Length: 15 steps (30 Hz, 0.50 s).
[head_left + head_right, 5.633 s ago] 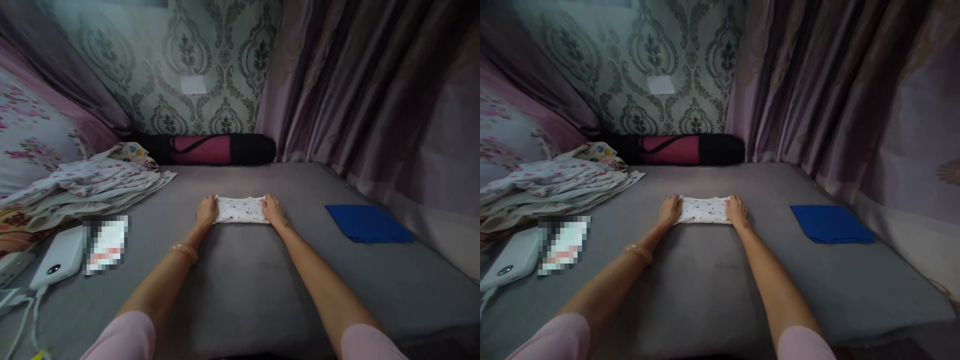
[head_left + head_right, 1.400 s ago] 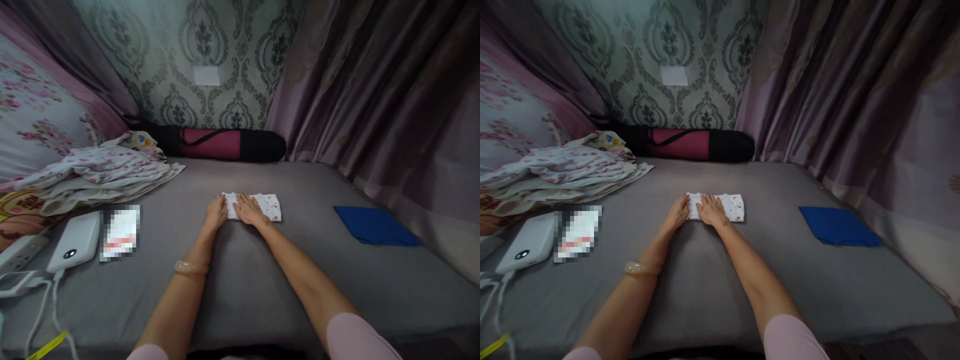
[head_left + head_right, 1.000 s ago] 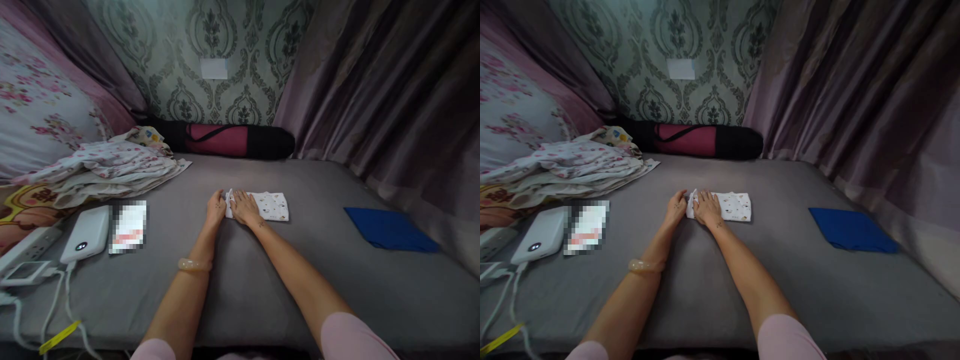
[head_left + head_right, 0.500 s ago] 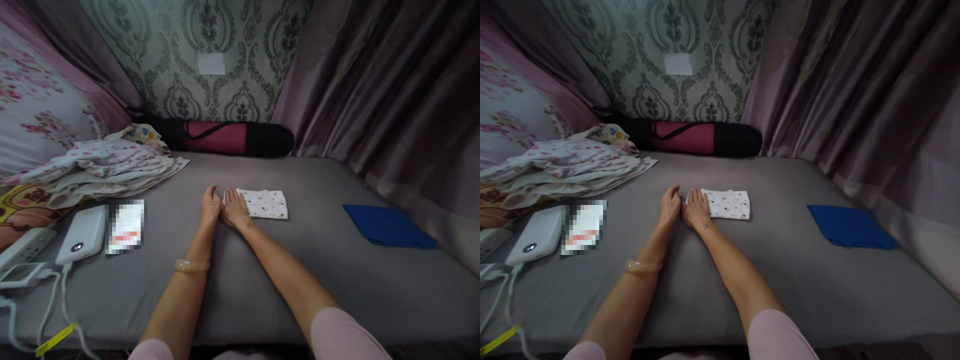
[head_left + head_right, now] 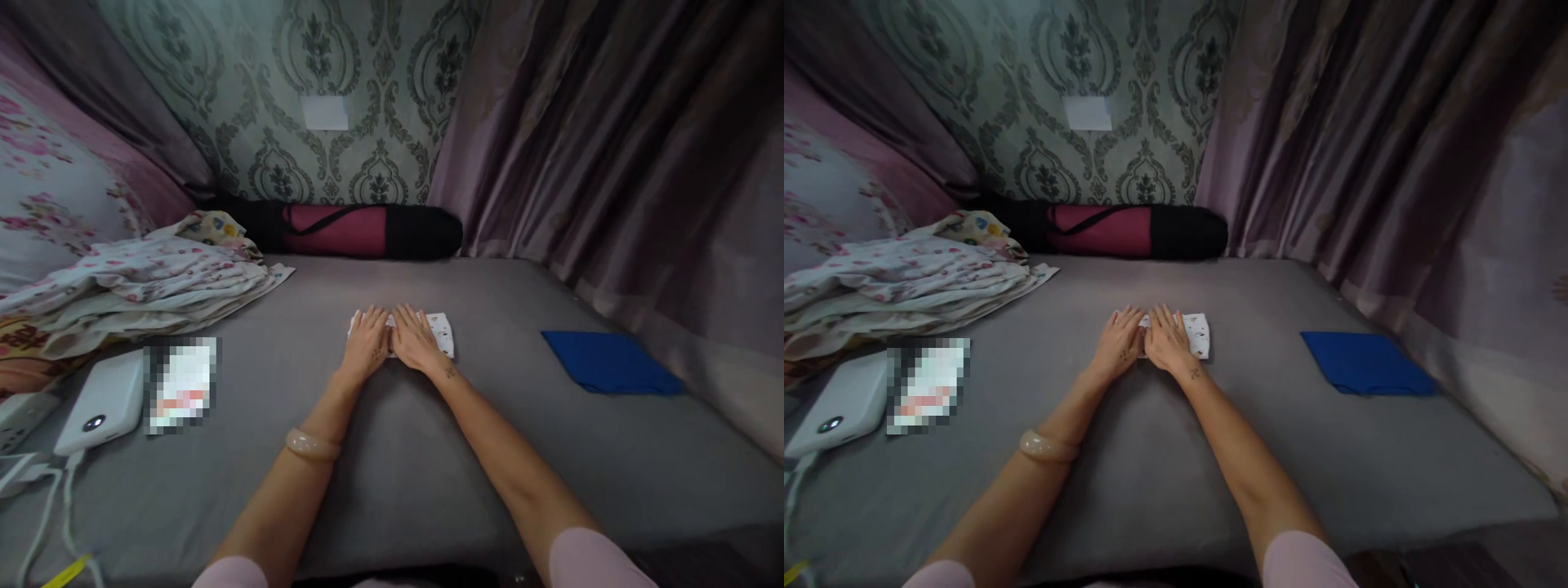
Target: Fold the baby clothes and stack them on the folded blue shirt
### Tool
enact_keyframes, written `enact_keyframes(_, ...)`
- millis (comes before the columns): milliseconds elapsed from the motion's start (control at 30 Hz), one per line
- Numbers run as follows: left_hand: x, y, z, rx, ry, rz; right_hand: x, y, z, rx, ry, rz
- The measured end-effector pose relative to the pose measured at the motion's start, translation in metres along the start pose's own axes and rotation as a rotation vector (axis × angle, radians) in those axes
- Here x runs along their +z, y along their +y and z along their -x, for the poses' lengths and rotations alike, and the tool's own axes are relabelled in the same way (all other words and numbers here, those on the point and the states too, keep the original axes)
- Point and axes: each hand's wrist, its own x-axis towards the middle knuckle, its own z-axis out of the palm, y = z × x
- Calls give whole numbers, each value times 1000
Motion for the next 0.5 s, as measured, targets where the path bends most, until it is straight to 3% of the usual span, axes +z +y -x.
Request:
enact_keyframes(267, 19, -5, 2, -93, -233, -155, 18, 7, 9, 9, -83, -24)
enact_keyframes(367, 16, -5, 1, -92, -221, -149, 16, 9, 8, -5, -85, -39)
enact_keyframes(500, 11, -4, 1, -99, -105, -135, 15, 14, 7, 33, 17, -12)
